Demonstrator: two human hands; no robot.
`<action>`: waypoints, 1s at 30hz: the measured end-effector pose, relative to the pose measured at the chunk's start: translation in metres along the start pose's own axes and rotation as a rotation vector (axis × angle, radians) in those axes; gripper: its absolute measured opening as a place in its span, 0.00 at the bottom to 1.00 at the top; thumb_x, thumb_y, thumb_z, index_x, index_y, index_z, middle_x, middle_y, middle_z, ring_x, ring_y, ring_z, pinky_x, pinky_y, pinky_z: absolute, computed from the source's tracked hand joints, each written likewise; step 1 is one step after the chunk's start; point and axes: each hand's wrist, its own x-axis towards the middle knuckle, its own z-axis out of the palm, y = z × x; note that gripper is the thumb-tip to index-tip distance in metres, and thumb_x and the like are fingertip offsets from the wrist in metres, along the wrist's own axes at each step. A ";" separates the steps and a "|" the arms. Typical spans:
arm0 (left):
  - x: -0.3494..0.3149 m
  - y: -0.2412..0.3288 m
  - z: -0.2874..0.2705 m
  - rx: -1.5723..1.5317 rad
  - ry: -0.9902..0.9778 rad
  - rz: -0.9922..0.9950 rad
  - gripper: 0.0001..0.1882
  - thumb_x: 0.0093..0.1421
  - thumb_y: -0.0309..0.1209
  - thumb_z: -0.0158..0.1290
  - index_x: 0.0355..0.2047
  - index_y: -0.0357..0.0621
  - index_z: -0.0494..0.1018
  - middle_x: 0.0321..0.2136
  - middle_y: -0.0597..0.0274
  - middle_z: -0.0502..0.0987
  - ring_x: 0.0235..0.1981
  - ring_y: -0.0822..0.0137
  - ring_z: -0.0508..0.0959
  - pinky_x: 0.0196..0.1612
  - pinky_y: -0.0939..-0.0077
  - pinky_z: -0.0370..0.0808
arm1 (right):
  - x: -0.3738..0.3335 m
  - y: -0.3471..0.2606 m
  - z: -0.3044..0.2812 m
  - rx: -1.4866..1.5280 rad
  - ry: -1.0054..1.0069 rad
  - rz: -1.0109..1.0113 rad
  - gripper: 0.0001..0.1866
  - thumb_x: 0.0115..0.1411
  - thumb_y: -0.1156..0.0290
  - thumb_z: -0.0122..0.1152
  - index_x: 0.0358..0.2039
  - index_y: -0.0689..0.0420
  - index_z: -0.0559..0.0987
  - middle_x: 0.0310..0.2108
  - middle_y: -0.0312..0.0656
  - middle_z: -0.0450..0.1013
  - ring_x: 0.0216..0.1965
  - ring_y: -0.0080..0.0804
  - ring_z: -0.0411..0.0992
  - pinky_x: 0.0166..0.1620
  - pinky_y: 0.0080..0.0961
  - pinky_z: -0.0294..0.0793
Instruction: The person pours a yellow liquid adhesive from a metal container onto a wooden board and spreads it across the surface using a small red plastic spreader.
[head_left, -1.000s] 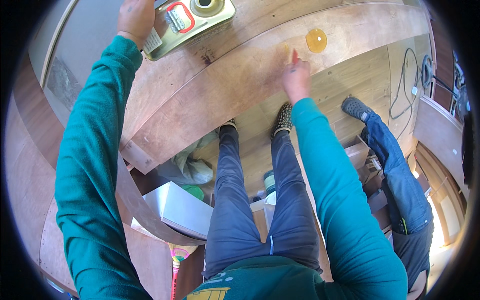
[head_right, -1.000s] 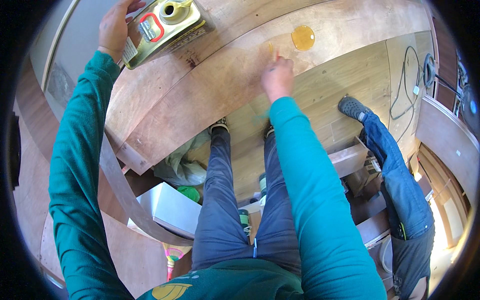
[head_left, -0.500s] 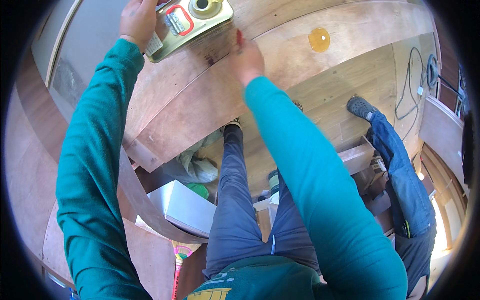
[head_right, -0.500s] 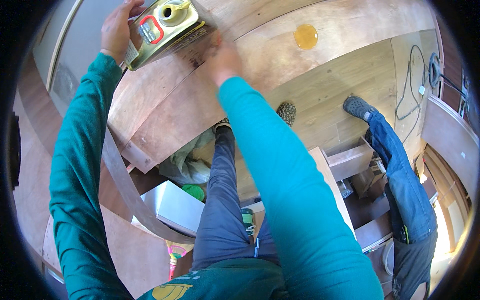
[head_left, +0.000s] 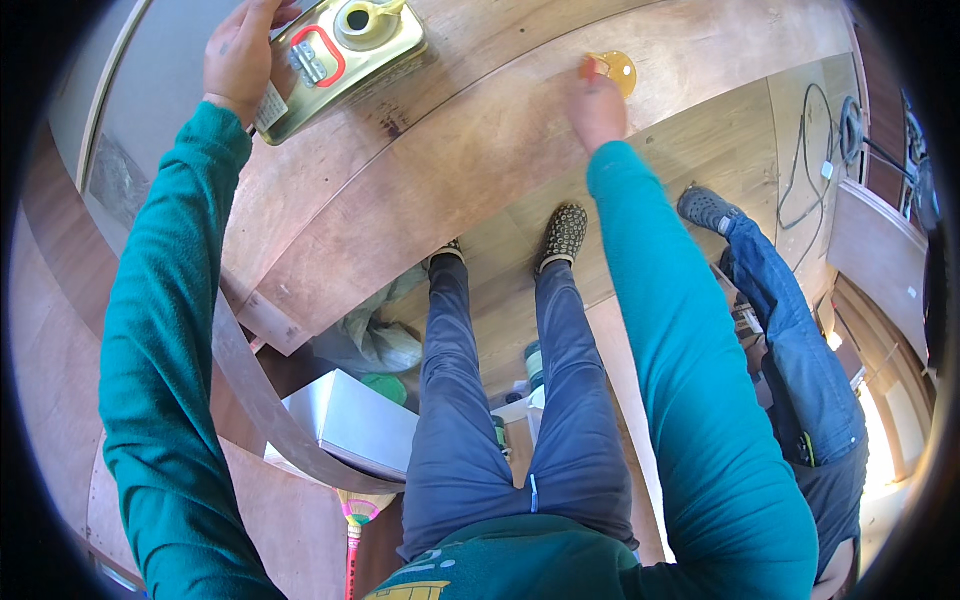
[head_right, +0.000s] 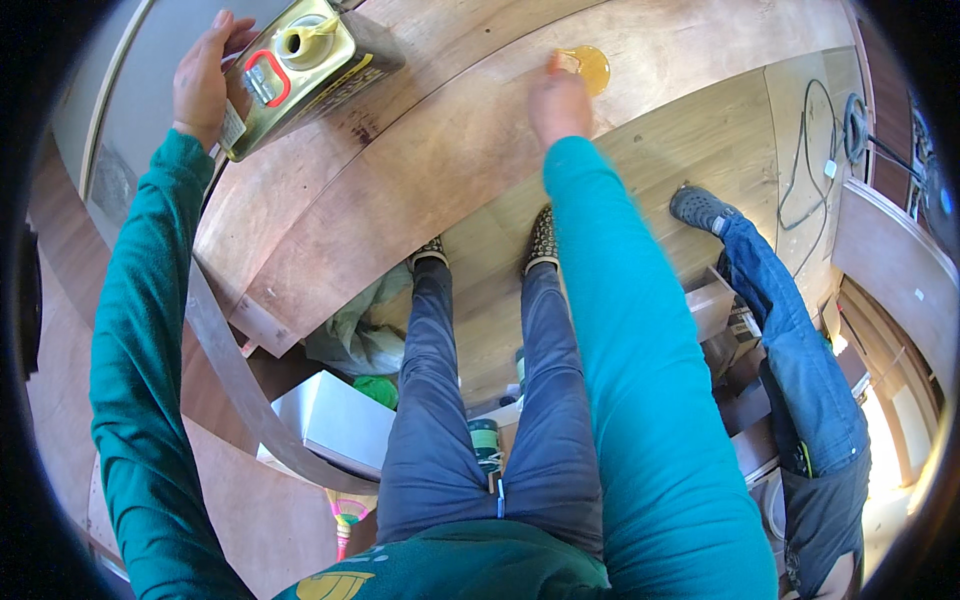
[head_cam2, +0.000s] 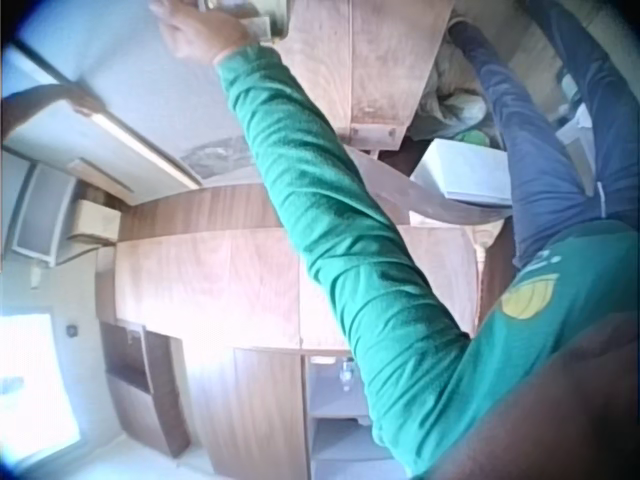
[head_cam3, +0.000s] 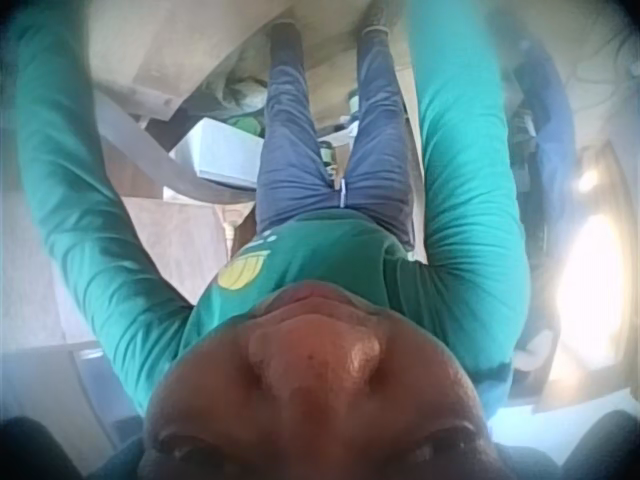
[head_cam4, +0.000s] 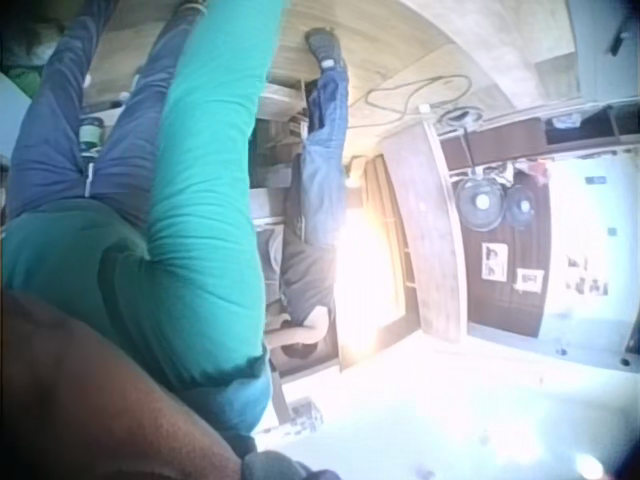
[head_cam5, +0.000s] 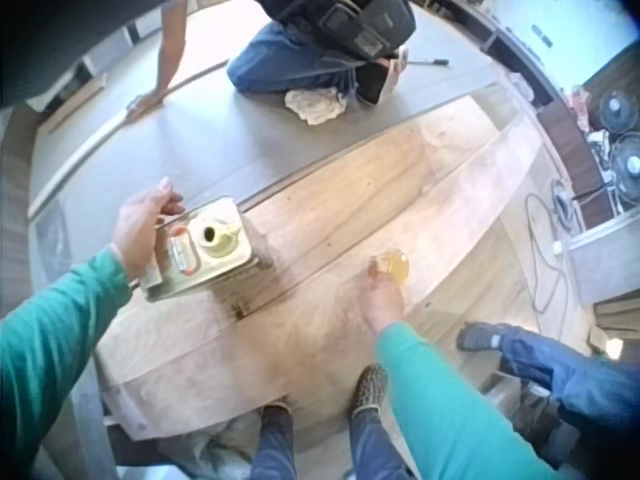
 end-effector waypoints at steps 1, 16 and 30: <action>0.005 -0.003 -0.006 -0.017 -0.045 -0.016 0.27 0.70 0.49 0.49 0.48 0.34 0.78 0.42 0.53 0.80 0.41 0.66 0.78 0.48 0.74 0.74 | -0.003 -0.010 0.008 -0.042 -0.032 -0.043 0.20 0.64 0.62 0.47 0.37 0.66 0.82 0.41 0.65 0.76 0.44 0.63 0.76 0.50 0.50 0.75; 0.003 0.003 0.001 -0.083 -0.089 -0.075 0.28 0.69 0.49 0.52 0.48 0.31 0.78 0.42 0.53 0.80 0.42 0.66 0.78 0.50 0.76 0.74 | 0.002 -0.019 0.021 -0.140 -0.031 -0.133 0.18 0.65 0.63 0.46 0.43 0.62 0.79 0.49 0.55 0.73 0.46 0.56 0.76 0.50 0.49 0.76; 0.004 -0.003 -0.005 -0.065 -0.080 -0.086 0.28 0.68 0.50 0.52 0.48 0.32 0.79 0.42 0.53 0.80 0.43 0.66 0.78 0.52 0.74 0.73 | -0.046 0.012 0.003 -0.120 0.214 -0.254 0.16 0.66 0.66 0.50 0.50 0.59 0.76 0.46 0.53 0.72 0.48 0.54 0.72 0.50 0.48 0.72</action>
